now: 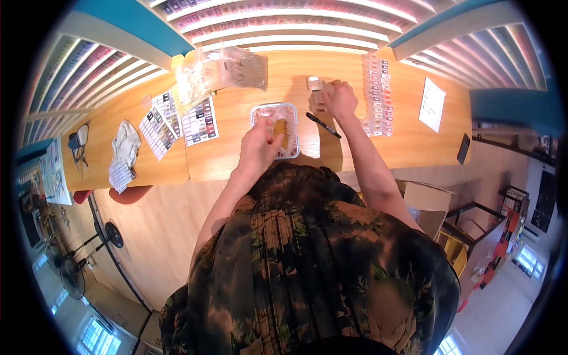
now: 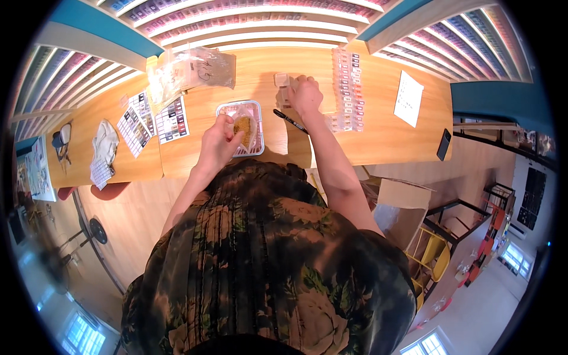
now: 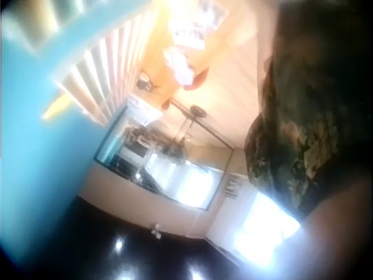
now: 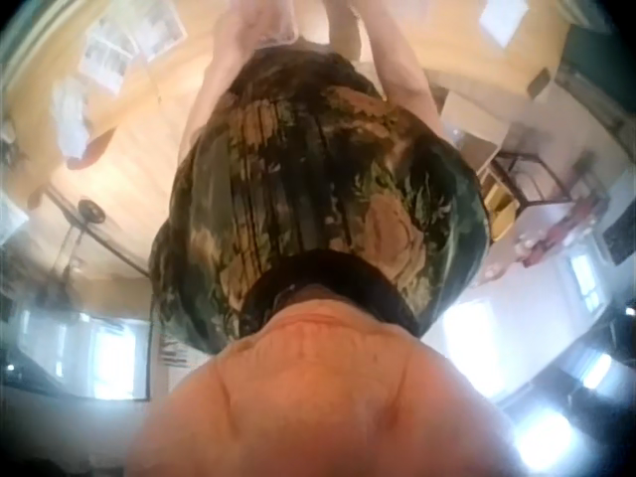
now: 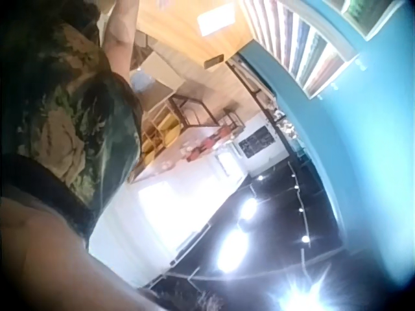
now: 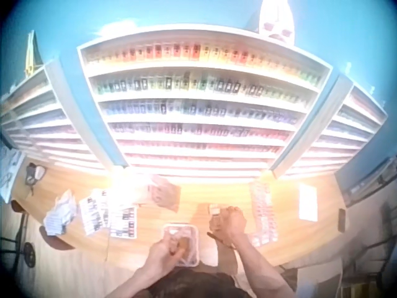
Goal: The person stands at a wooden counter and repeatedly scoops granular material from a pink basket into small clear plastic bags. They seal each bag and place it on the counter. The person handles multiple bags and the basket throughout the sequence.
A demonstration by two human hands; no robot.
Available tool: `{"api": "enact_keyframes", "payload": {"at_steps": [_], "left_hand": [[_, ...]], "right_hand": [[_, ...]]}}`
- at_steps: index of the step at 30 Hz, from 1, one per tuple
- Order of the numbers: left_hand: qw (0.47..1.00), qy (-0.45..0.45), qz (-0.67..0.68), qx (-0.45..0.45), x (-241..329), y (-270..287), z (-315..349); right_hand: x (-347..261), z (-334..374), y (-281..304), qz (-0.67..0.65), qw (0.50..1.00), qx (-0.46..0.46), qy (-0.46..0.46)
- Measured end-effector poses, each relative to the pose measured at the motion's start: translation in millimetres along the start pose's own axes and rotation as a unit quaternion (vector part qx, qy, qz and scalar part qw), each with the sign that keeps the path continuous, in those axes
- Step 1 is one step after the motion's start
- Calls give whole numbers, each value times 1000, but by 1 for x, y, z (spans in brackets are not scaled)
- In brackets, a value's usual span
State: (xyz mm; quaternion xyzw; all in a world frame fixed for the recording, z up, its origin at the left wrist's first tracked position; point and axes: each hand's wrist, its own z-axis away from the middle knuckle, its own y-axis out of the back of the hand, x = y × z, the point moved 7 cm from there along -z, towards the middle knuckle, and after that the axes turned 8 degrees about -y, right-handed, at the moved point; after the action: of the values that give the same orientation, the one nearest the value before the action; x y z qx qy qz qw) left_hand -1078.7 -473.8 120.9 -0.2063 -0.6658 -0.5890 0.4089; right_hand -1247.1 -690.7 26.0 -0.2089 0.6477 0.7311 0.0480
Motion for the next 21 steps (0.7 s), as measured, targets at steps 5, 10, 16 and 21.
{"api": "enact_keyframes", "payload": {"at_steps": [5,10,16,21], "left_hand": [[1000,-1,7,12,-2,6,1],[999,23,-26,9,-4,16,3],[995,68,-72,15,-1,33,8],[989,-114,-59,77,42,47,3]], "right_hand": [[-43,-22,-20,111,992,-49,39],[-58,-38,-56,184,974,-69,113],[-80,-6,0,-322,920,-219,42],[-100,84,49,-520,726,-447,-56]]}}
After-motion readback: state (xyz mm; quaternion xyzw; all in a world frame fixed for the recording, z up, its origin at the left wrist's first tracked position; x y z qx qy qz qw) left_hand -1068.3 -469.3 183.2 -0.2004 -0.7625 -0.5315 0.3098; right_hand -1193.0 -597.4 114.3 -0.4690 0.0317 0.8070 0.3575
